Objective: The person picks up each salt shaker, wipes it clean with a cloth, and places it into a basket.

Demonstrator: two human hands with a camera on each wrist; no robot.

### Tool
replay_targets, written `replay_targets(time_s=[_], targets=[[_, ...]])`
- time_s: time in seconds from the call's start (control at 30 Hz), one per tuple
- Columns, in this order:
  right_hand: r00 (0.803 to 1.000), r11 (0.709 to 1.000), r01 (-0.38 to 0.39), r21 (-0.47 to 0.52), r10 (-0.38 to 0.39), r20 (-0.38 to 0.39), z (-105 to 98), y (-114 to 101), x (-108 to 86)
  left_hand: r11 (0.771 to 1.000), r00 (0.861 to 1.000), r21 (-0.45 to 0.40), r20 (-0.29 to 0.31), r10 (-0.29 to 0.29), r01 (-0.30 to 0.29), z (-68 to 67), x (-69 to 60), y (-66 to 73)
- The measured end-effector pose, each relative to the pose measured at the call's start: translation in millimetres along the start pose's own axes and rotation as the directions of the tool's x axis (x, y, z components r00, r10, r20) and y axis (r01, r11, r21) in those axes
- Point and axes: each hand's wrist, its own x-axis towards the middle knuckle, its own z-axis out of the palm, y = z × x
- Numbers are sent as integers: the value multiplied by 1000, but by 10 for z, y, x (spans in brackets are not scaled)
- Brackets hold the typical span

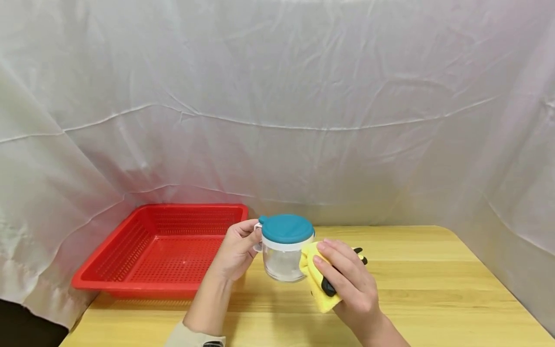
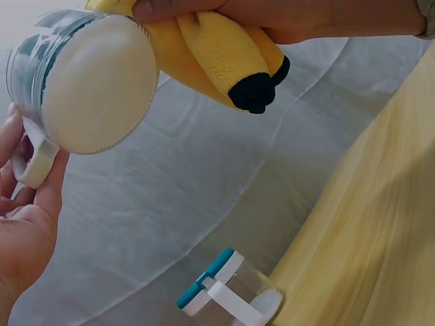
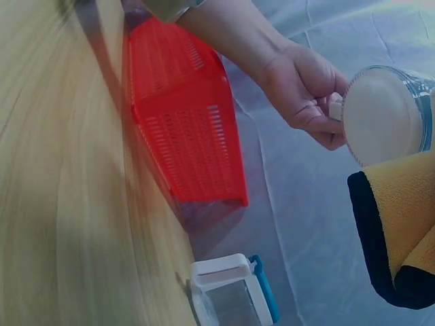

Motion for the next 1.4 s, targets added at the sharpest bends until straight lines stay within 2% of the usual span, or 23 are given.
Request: replay_targets(time_s=[0.1,0.2,0.27,0.37,0.47,0.57,0.7,0.77,0.87,1.03,1.1,1.27,1.33,1.4], targets=[[1000,1000,-17,-17,16,-4,0,14,-16,999,999,34,-28,-18,19,17,0,5],[999,998,-33,-45,34,14,-7,33,-62,994,993,109,-115,-8,21,56,3,18],[999,997,-44,-61,45,30,-19,51,-96,985,981,171,-193,15,18,95,11,23],[996,996,-64,-68,68,52,-44,81,-132,971,955,240,-287,74,-3,155,30,26],[995,995,-79,-59,83,61,-67,103,-137,950,934,308,-324,152,-48,208,48,32],[996,996,-83,-39,84,35,-71,103,-111,905,925,412,-294,242,-106,238,58,37],[995,995,-95,-14,95,-20,-76,88,-35,844,929,512,-212,304,-160,250,51,37],[994,994,-109,-4,109,-14,-85,86,9,832,938,530,-174,299,-167,245,40,37],[990,991,-135,13,135,36,-105,90,60,821,952,547,-127,277,-166,231,20,41],[975,981,-183,66,173,139,-139,86,71,814,969,562,-87,232,-144,226,-9,64],[967,977,-198,78,182,178,-154,85,55,798,973,587,-74,217,-133,235,-17,74],[939,973,-225,49,203,278,-194,83,-3,722,982,680,-14,187,-128,260,-29,71],[928,973,-231,29,211,307,-201,73,-32,703,985,698,20,171,-136,270,-25,55],[920,972,-236,11,219,326,-204,62,-58,699,987,700,56,150,-146,284,-21,38]])
